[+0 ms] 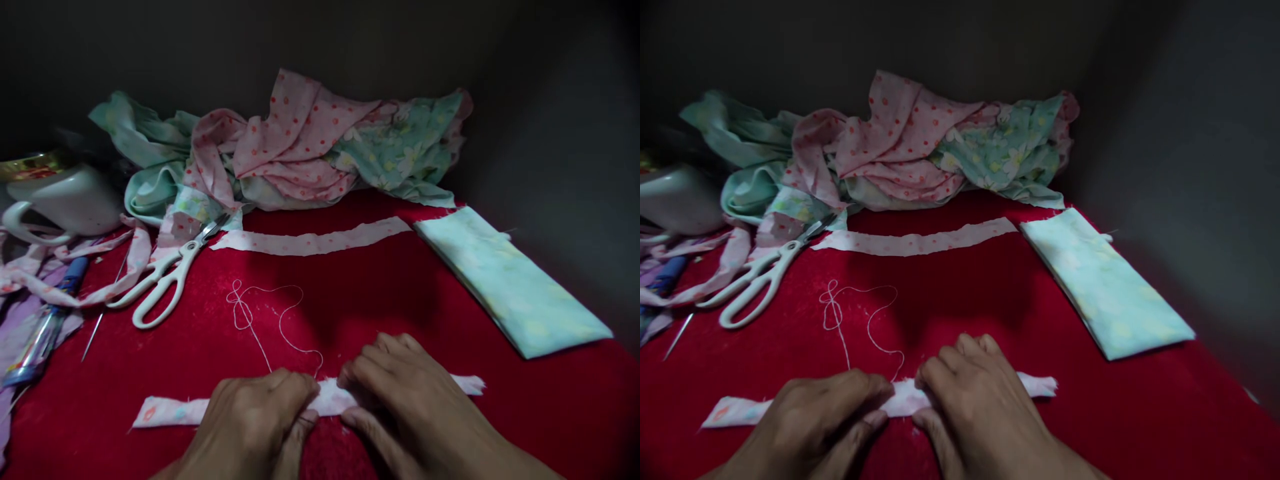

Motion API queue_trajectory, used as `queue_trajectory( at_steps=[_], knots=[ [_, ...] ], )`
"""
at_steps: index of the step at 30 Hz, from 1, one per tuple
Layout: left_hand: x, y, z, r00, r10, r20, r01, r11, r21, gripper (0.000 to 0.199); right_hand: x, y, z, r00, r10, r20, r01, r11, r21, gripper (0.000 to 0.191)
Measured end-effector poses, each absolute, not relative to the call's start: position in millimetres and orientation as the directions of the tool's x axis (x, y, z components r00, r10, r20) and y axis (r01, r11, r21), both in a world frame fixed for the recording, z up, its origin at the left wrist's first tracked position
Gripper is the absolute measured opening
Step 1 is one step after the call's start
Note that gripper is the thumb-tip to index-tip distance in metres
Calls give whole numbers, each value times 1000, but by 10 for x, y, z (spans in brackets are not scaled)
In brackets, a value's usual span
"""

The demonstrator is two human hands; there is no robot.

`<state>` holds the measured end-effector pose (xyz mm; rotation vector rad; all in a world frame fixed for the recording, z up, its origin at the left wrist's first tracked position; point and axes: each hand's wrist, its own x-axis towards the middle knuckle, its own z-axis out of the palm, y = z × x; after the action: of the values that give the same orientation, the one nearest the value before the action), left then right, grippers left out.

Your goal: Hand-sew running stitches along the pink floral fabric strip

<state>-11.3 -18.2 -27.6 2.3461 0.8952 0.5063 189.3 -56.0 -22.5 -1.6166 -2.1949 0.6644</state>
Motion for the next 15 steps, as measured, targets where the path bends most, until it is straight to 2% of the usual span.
queue_trajectory(
  at_steps=[6,10,13,15],
  knots=[
    [-118,-193,-270,697,700,155,445,-592,672,21,1905,-539,-231,-298,954,24,780,258,-570,8],
    [-113,-187,-281,705,690,162,431,-598,676,22,1908,-546,-215,-383,918,102,747,373,-551,12],
    [-120,-179,-291,724,671,159,440,-627,643,24,1913,-573,-180,-445,879,170,725,465,-507,27],
    [-141,-179,-315,744,641,186,438,-679,590,25,1926,-588,-156,-459,868,191,719,489,-493,30]
  ],
)
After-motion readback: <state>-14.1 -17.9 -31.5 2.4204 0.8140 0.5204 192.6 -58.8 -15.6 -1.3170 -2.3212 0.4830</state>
